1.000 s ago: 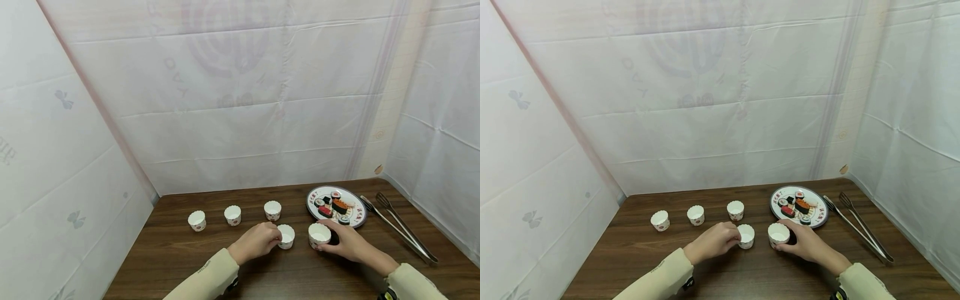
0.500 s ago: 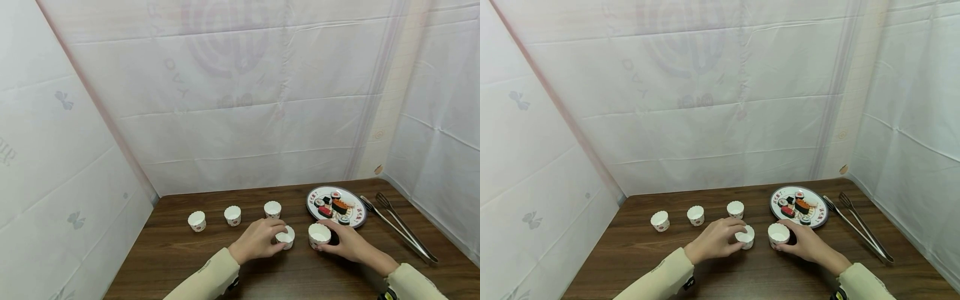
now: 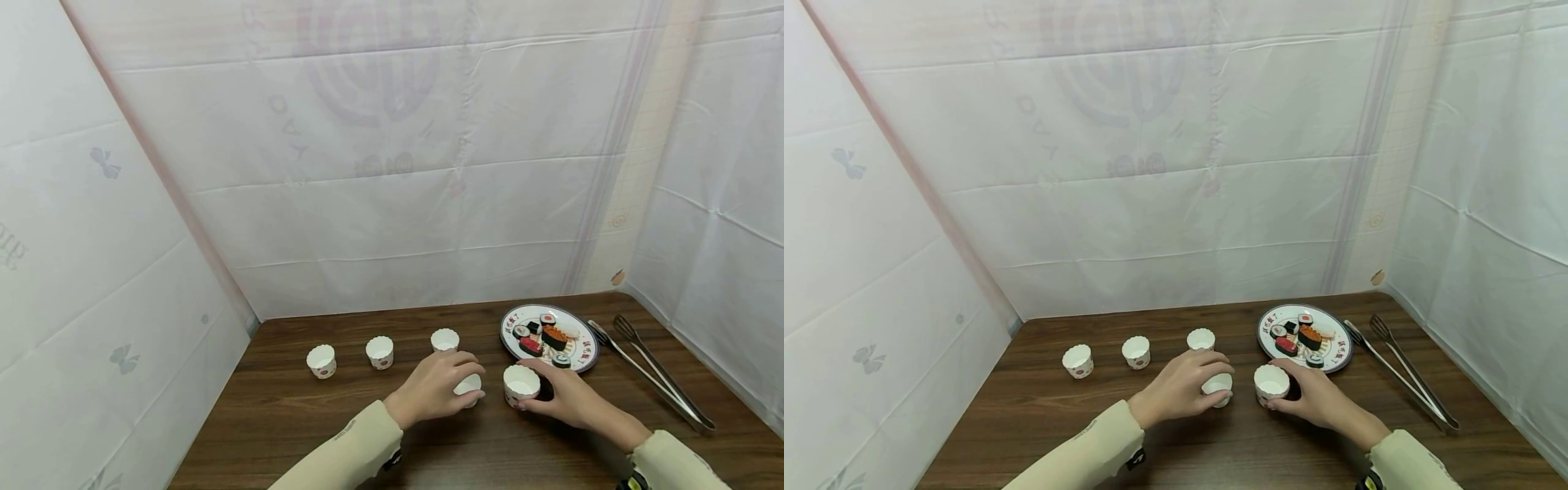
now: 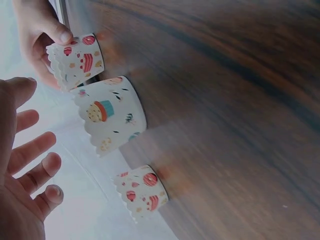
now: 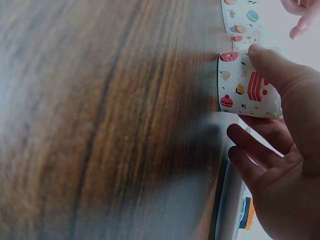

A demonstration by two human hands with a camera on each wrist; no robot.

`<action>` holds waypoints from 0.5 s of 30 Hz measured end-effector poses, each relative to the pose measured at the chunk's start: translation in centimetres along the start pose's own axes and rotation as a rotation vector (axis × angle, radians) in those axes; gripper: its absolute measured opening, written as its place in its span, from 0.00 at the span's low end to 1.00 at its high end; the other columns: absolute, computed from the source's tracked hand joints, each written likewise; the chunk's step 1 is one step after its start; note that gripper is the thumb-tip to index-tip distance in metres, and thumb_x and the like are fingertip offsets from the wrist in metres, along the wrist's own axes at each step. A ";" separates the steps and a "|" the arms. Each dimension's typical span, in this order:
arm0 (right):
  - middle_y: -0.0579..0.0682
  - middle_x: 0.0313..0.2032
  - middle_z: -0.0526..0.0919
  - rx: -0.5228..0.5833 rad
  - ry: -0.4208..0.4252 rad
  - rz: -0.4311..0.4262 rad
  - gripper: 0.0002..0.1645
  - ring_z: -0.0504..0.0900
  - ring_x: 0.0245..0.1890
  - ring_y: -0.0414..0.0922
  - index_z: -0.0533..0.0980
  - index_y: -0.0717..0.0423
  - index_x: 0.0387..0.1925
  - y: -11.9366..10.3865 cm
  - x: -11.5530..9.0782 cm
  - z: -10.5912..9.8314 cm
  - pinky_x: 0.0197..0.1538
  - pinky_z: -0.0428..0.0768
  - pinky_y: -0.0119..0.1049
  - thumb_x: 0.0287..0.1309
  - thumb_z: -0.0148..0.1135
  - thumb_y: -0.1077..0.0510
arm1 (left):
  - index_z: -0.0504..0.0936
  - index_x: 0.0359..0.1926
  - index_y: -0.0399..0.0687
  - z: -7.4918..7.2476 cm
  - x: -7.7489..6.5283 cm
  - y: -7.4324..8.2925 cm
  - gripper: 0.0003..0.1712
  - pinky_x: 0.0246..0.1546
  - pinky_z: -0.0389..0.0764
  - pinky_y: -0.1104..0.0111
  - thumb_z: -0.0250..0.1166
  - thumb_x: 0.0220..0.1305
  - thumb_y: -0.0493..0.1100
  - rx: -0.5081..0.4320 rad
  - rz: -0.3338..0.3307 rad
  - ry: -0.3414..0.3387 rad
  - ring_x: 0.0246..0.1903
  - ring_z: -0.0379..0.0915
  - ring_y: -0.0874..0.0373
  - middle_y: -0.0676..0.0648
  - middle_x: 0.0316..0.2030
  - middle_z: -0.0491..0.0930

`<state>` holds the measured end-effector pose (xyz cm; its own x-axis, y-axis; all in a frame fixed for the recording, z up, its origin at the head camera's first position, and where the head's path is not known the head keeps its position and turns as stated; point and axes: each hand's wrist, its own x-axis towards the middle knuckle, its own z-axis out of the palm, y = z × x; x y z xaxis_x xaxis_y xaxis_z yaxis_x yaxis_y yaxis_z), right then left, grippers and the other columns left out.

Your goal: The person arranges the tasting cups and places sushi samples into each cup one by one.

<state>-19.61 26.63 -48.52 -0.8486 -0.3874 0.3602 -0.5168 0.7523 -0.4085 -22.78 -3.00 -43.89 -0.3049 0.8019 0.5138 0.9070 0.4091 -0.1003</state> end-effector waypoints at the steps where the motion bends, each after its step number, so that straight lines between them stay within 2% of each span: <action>1: 0.49 0.55 0.85 0.001 -0.003 0.003 0.43 0.84 0.51 0.46 0.75 0.54 0.64 0.0 0.0 0.0 0.50 0.82 0.47 0.54 0.76 0.36 | 0.87 0.49 0.51 0.0 0.2 0.1 0.16 0.46 0.79 0.73 0.73 0.64 0.52 0.002 0.002 -0.003 0.43 0.81 0.63 0.54 0.46 0.84; 8: 0.49 0.55 0.85 0.009 -0.008 0.002 0.43 0.84 0.51 0.46 0.75 0.55 0.64 0.1 0.0 0.0 0.50 0.82 0.48 0.54 0.76 0.36 | 0.87 0.50 0.52 0.1 1.3 0.6 0.19 0.48 0.78 0.74 0.71 0.66 0.56 0.046 0.032 -0.021 0.42 0.81 0.64 0.55 0.45 0.85; 15: 0.48 0.54 0.85 0.019 -0.007 -0.001 0.42 0.83 0.50 0.44 0.75 0.54 0.64 0.2 0.0 0.0 0.49 0.82 0.45 0.54 0.77 0.38 | 0.87 0.50 0.52 0.3 2.3 1.1 0.19 0.41 0.78 0.73 0.71 0.66 0.57 0.055 0.032 -0.059 0.41 0.80 0.61 0.55 0.44 0.87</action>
<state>-19.68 26.76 -48.57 -0.8489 -0.3921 0.3545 -0.5196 0.7420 -0.4237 -22.51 -0.61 -43.06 -0.2936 0.8386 0.4589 0.8997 0.4046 -0.1638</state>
